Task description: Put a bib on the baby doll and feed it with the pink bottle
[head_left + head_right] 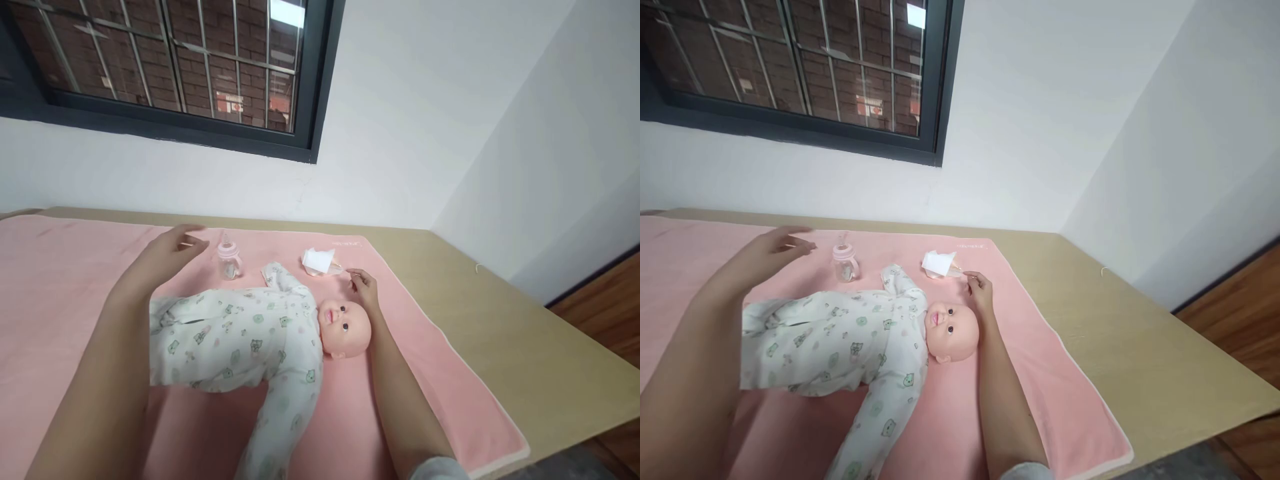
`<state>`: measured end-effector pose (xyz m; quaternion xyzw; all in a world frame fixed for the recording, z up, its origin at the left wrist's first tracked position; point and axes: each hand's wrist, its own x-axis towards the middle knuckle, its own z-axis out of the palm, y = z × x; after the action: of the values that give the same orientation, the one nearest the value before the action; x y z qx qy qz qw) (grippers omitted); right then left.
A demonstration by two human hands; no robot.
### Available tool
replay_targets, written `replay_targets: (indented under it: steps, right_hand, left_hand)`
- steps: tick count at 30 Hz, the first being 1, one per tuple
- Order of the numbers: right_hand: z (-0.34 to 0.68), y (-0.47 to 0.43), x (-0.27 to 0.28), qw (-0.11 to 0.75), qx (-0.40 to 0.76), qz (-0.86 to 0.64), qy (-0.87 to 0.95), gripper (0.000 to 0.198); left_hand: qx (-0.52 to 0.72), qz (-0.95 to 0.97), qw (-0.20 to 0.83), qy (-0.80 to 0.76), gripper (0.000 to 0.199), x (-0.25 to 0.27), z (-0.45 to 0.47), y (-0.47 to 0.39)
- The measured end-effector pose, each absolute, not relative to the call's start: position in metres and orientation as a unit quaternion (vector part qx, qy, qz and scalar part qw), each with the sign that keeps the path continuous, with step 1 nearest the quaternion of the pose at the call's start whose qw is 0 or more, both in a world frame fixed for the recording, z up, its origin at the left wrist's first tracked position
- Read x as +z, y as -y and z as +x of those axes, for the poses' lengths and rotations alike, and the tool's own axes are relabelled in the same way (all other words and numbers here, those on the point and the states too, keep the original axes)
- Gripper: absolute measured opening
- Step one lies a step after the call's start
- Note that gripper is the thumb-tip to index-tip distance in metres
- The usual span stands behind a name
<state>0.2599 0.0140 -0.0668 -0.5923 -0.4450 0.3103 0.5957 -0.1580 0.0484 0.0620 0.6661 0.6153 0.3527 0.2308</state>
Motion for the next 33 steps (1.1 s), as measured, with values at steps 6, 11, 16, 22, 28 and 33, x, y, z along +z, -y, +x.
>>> replay_targets:
  steps: [6, 11, 16, 22, 28, 33]
  right_hand:
    - [0.285, 0.002, -0.079, 0.635, 0.241, -0.598, 0.424, 0.034]
    - [0.293, 0.001, -0.085, 0.685, 0.122, -0.625, 0.353, 0.033]
    - [0.292, -0.001, -0.090, 0.614, 0.070, -0.704, 0.349, 0.048]
    - [0.288, -0.003, -0.093, 0.531, 0.099, -0.758, 0.365, 0.065]
    - [0.291, -0.009, -0.099, 0.487, 0.108, -0.783, 0.371, 0.076]
    - [0.292, -0.011, -0.100, 0.478, 0.111, -0.787, 0.375, 0.076]
  left_hand:
    - [0.429, 0.591, 0.246, -0.637, 0.089, 0.038, -0.150, -0.068]
    - [0.328, 0.606, 0.226, -0.689, 0.094, 0.024, -0.145, -0.081]
    - [0.259, 0.649, 0.196, -0.688, 0.097, 0.014, -0.138, -0.093]
    - [0.256, 0.657, 0.229, -0.671, 0.095, 0.005, -0.122, -0.106]
    - [0.264, 0.669, 0.216, -0.660, 0.062, -0.003, -0.113, -0.116]
    - [0.265, 0.673, 0.191, -0.663, 0.065, -0.004, -0.113, -0.118]
